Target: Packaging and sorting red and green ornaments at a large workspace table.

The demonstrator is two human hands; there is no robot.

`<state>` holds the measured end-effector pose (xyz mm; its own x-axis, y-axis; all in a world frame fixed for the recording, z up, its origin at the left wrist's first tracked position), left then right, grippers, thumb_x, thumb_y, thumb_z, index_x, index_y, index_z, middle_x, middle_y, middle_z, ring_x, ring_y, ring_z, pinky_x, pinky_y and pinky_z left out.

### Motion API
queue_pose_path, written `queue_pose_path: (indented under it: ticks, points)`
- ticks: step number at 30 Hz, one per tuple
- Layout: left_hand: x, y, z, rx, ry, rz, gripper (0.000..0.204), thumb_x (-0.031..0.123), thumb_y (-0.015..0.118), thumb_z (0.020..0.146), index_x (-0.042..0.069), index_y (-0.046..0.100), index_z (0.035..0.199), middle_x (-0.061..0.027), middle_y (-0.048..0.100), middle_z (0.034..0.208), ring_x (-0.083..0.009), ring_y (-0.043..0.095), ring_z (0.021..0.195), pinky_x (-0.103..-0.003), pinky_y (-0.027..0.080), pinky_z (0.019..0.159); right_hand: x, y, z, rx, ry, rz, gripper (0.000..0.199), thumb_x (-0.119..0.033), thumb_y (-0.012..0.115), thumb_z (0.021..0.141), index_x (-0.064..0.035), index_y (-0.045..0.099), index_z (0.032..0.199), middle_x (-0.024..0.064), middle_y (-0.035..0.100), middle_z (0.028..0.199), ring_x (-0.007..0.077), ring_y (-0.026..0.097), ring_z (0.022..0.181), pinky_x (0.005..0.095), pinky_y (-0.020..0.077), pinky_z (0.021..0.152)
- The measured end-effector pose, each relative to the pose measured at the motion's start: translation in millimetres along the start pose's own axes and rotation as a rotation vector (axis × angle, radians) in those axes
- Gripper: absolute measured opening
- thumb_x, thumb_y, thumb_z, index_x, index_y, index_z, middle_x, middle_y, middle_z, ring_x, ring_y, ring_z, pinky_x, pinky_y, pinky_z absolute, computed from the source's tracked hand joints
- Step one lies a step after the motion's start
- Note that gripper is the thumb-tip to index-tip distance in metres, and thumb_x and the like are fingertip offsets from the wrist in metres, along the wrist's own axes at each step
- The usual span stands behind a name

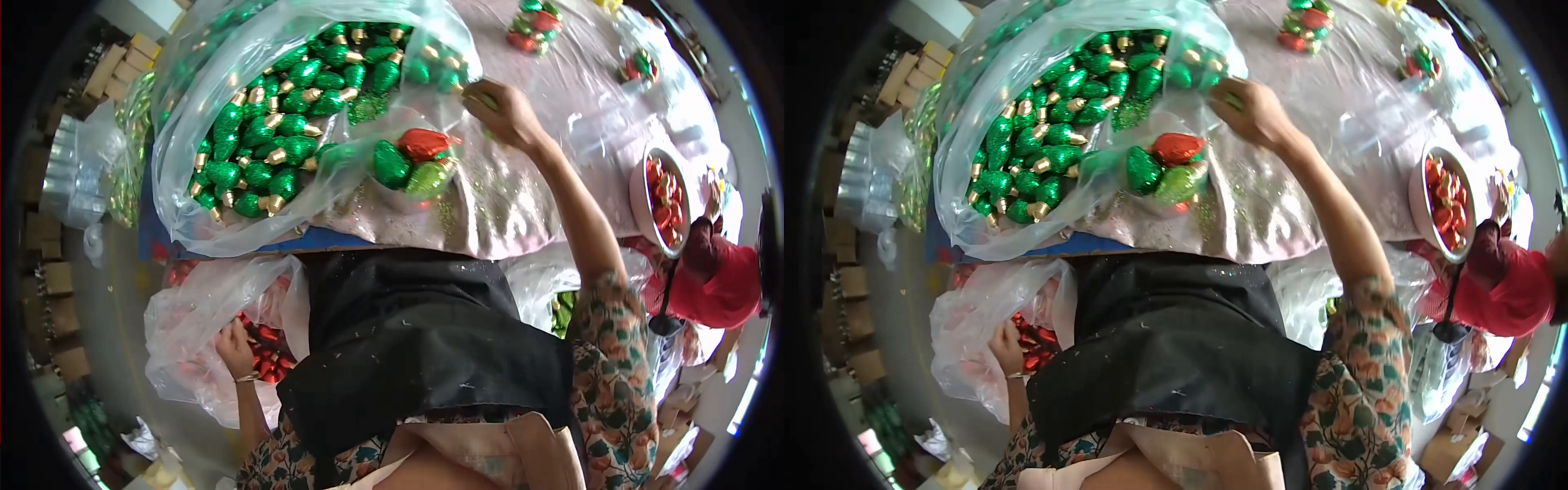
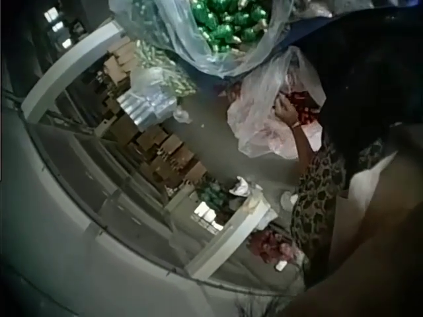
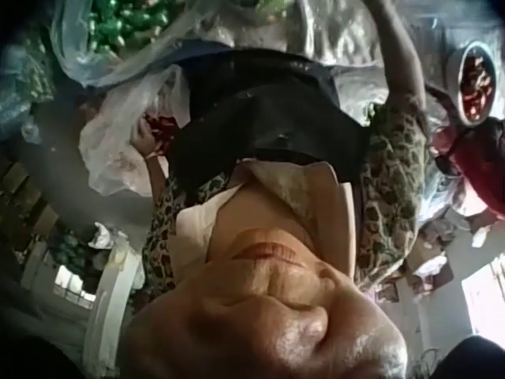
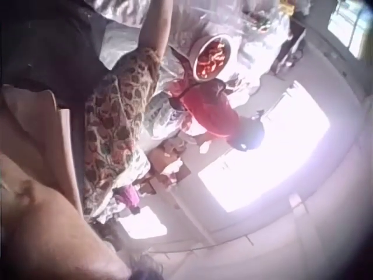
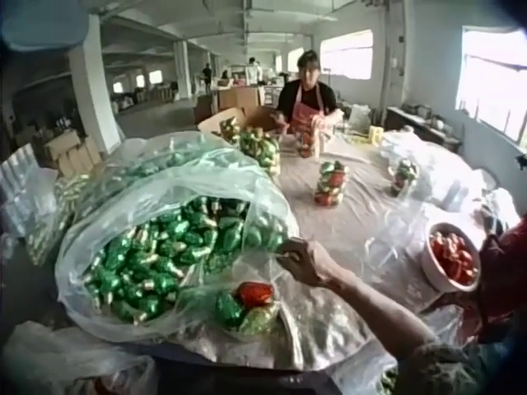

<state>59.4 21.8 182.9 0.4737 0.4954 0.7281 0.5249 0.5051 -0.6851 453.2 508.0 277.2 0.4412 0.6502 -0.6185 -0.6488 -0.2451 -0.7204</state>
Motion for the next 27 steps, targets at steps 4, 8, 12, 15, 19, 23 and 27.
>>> queue_pose_path:
  ticks: [4,8,12,15,19,23,27]
  points:
    - [-164.9,28.0,-30.0,-0.092,-0.117,-0.019,0.014,0.012,0.058,0.084,-0.002,0.057,0.085,-0.0086,0.060,0.070,-0.0187,0.054,0.062,-0.031,0.042,0.057,11.2,84.7,141.3,-0.122,-0.462,-0.369,0.026,-0.019,0.055,0.080,-0.0075,0.059,0.102,0.0153,0.060,0.099,0.0317,0.060,0.089,0.0416,0.0493,0.071]
    - [-215.9,73.6,-46.7,0.025,0.059,0.147,0.022,0.016,0.061,0.080,0.001,0.057,0.095,-0.0082,0.061,0.073,-0.0218,0.058,0.068,-0.033,0.045,0.064,39.0,137.3,183.2,-0.577,-0.327,-0.852,0.034,-0.020,0.058,0.078,-0.0101,0.055,0.110,0.0139,0.058,0.103,0.0320,0.059,0.093,0.0428,0.0495,0.075]
    - [-243.4,107.7,-35.0,-0.398,-0.345,0.342,0.037,0.018,0.063,0.078,0.004,0.054,0.111,-0.0110,0.064,0.091,-0.0252,0.061,0.086,-0.032,0.045,0.079,37.7,147.2,187.0,-0.537,-0.311,-0.846,0.043,-0.024,0.066,0.077,-0.0093,0.050,0.114,0.0129,0.058,0.103,0.0320,0.058,0.093,0.0440,0.0474,0.076]
    - [-206.3,115.4,-9.1,-0.273,-0.722,0.368,0.042,0.020,0.060,0.080,0.003,0.051,0.117,-0.0117,0.059,0.107,-0.0271,0.059,0.095,-0.038,0.042,0.086,3.9,109.2,176.9,-0.347,-0.065,-0.570,0.043,-0.024,0.066,0.079,-0.0105,0.052,0.117,0.0118,0.061,0.098,0.0271,0.060,0.088,0.0396,0.0470,0.073]
    - [-233.0,108.4,-25.2,-0.139,-1.094,0.417,0.047,0.022,0.058,0.082,0.001,0.047,0.123,-0.0124,0.054,0.123,-0.0290,0.058,0.103,-0.043,0.040,0.094,-78.5,12.4,111.4,-0.270,0.064,0.062,0.050,-0.033,0.066,0.082,-0.0030,0.051,0.119,0.0098,0.065,0.091,0.0145,0.060,0.077,0.0291,0.0477,0.069]
    - [-325.6,139.7,-20.6,0.207,-0.671,-0.098,0.039,0.020,0.049,0.089,-0.001,0.046,0.122,-0.0177,0.052,0.125,-0.0323,0.058,0.103,-0.046,0.043,0.090,-131.8,-14.4,15.7,-0.221,0.015,0.398,0.051,-0.032,0.065,0.083,0.0041,0.052,0.115,0.0078,0.063,0.089,0.0117,0.057,0.073,0.0266,0.0457,0.067]
    - [-359.4,125.7,10.7,0.482,-0.746,-0.079,0.038,0.019,0.047,0.090,-0.001,0.046,0.122,-0.0223,0.053,0.122,-0.0353,0.057,0.103,-0.046,0.045,0.088,-127.8,-16.2,-35.0,-0.275,0.342,0.596,0.053,-0.037,0.064,0.082,0.0035,0.052,0.114,0.0089,0.062,0.090,0.0131,0.057,0.074,0.0269,0.0457,0.067]
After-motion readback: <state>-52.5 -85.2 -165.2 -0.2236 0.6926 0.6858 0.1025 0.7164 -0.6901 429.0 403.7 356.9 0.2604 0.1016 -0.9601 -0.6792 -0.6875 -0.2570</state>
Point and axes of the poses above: each hand's wrist, its own z-axis towards the middle knuckle, its own y-axis out of the palm, x = y × z, the point moved 1 cm from there along z, towards the middle knuckle
